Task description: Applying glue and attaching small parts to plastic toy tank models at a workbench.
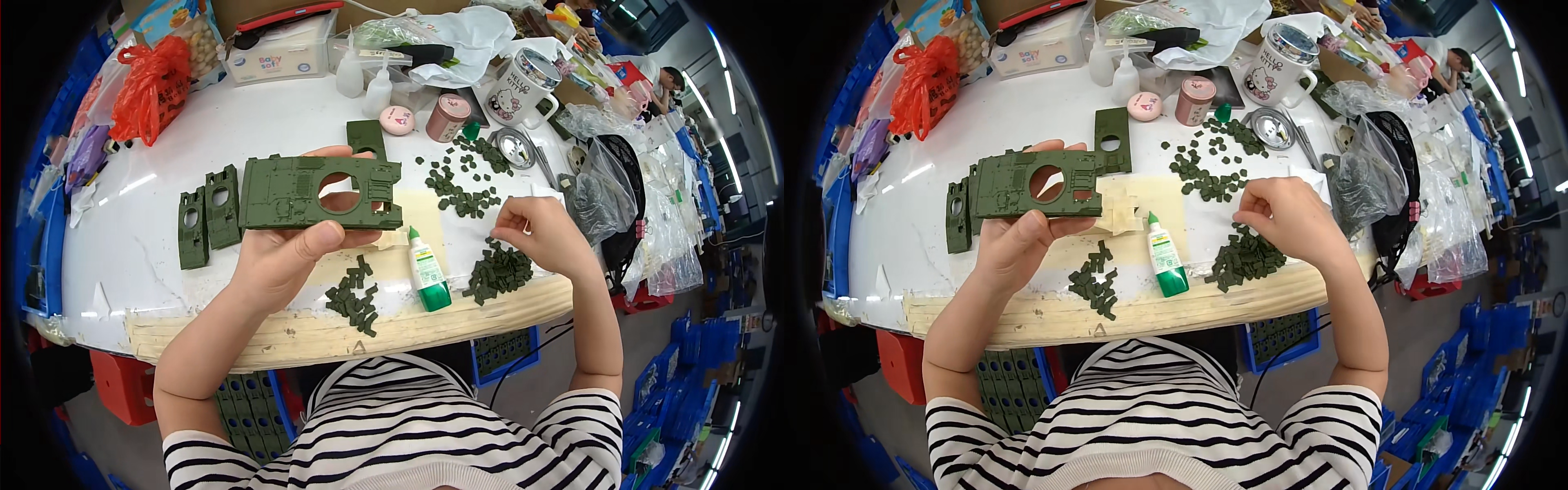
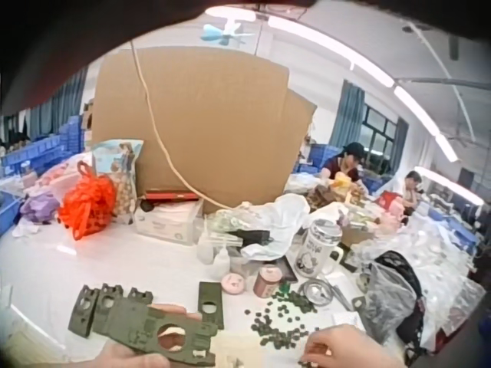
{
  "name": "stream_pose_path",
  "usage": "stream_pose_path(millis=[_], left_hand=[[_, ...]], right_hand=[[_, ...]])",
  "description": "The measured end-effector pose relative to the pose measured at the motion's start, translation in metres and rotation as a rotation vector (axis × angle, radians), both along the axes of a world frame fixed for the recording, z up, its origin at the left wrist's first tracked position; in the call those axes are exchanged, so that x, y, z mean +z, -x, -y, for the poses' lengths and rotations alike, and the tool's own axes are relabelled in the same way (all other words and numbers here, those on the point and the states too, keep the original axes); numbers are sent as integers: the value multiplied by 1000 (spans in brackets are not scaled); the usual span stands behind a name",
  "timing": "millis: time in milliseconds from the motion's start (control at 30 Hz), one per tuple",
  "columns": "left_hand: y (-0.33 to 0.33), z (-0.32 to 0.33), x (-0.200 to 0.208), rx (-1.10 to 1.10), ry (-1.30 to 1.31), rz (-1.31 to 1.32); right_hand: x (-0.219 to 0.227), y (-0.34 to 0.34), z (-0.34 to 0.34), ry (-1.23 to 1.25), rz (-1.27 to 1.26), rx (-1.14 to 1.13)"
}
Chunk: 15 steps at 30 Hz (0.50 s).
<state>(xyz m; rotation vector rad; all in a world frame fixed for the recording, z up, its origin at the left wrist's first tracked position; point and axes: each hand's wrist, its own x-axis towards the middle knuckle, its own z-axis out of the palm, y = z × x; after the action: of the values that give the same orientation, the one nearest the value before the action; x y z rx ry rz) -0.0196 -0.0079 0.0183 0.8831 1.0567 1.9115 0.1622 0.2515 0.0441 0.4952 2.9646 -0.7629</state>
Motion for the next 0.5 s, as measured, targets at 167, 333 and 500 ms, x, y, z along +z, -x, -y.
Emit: stream_pose_path(millis=[167,333,500], left_hand=[[-3,-2,-4,-2,-28,48],[0,-1,-2,-33,35,60],[1,-1,-3,-79,35,128]], right_hand=[[-15,-13,-4,-11,127,-56],[-19,-13,-6,104,91,-70],[-17,-14,-4,124,23,-43]])
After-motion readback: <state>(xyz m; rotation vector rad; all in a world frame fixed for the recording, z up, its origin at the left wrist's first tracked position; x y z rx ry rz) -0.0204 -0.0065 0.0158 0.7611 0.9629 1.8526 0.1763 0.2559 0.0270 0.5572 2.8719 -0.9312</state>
